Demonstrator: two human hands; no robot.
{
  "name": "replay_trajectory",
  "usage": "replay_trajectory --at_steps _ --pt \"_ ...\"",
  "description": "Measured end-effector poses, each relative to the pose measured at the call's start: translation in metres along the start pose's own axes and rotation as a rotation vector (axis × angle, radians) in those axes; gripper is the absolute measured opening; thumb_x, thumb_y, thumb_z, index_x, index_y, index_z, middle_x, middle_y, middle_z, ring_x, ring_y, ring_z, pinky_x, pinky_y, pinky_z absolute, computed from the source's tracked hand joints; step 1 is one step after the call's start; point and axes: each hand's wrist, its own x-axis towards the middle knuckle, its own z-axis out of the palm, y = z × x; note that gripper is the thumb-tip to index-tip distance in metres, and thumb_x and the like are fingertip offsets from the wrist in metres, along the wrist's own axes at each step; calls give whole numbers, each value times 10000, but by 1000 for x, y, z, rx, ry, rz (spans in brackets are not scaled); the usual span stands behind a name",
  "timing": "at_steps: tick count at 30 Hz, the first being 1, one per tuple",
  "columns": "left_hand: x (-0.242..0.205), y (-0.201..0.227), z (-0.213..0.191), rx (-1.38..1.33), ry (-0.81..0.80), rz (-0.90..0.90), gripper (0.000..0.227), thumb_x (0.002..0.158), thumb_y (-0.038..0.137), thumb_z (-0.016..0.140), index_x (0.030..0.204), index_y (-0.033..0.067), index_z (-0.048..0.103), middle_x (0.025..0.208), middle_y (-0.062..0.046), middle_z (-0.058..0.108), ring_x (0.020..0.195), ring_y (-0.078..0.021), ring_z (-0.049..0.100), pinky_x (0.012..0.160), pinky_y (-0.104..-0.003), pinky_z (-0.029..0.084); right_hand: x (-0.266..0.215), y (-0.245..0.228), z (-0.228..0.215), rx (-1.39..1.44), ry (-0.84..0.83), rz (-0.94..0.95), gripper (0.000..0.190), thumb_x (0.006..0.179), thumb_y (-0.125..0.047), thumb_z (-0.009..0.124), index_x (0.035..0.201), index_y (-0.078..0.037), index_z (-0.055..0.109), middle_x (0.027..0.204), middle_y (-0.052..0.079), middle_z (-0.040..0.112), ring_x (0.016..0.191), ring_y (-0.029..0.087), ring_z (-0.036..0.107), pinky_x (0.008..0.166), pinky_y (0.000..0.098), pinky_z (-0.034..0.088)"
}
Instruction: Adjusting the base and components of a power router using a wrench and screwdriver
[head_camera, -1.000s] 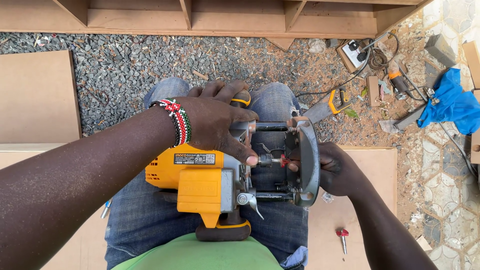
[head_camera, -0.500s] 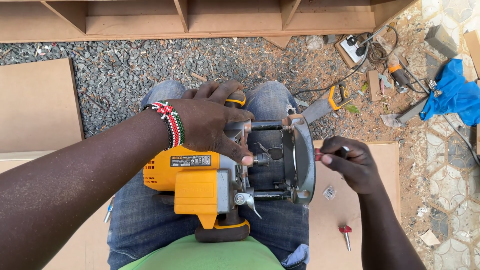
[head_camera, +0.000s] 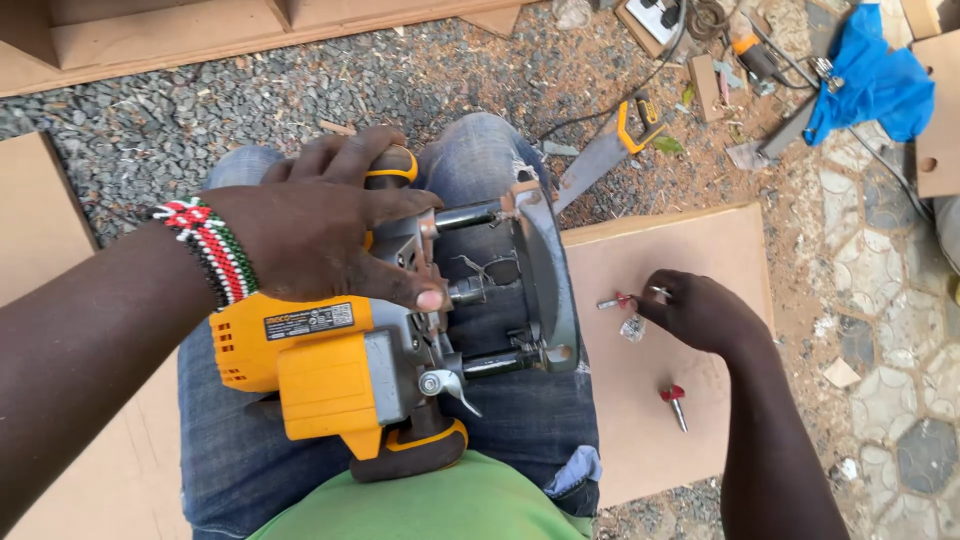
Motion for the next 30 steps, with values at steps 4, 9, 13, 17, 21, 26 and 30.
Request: replay_trajectory --at_steps 4,9,13,17,21,26,30 --pt "-1 2 -2 6 -16 11 1200 721 988 691 1821 594 420 2050 77 -121 1863 -405 -109 1428 -786 70 -50 -78 -25 243 283 -105 219 1121 -391 756 1247 -238 850 771 56 778 639 180 634 698 349 468" --pt "1 6 -4 38 13 2 1251 667 1022 656 1820 601 413 2048 36 -109 1854 -487 -85 1413 -832 95 -45 -142 -42 328 198 -928 495 1188 -91 543 1664 -118 676 1655 28 804 1102 161 913 952 330 651" --pt "-5 11 -6 52 -31 -35 1261 671 1010 668 1834 623 371 2053 38 -148 1863 -477 -92 1434 -801 99 -22 -165 -71 37 48 -983 753 1105 -241 533 1846 -274 402 1812 138 653 990 465 823 768 469 593" --pt "0 8 -3 42 -7 5 1248 664 1021 648 1820 613 416 2044 16 -103 1850 -490 -51 1428 -801 68 -13 -173 -84 -27 -125 -1025 655 1207 -419 490 1846 -298 420 1782 175 675 1357 483 787 997 492 630" --pt "6 4 2 29 19 35 1206 684 1006 697 1794 594 470 2024 44 -71 1823 -441 26 1411 -775 161 -11 -167 -84 207 -300 -1097 561 1247 -274 478 1796 -184 549 1865 3 596 1695 240 603 1380 456 389" --pt "11 2 2 57 54 69 1234 677 1038 668 1802 572 468 2014 6 -10 1802 -480 79 1396 -801 199 -9 -156 -73 320 -264 -1080 478 1142 -33 529 1370 -192 919 1341 7 938 1153 221 858 1056 400 641" --pt "7 5 0 26 17 42 1206 690 1004 714 1789 562 487 2013 28 -22 1800 -418 62 1410 -742 193 -15 -151 -54 441 -136 -936 382 1204 -266 603 1379 -125 912 1111 -24 912 892 109 697 851 299 540"
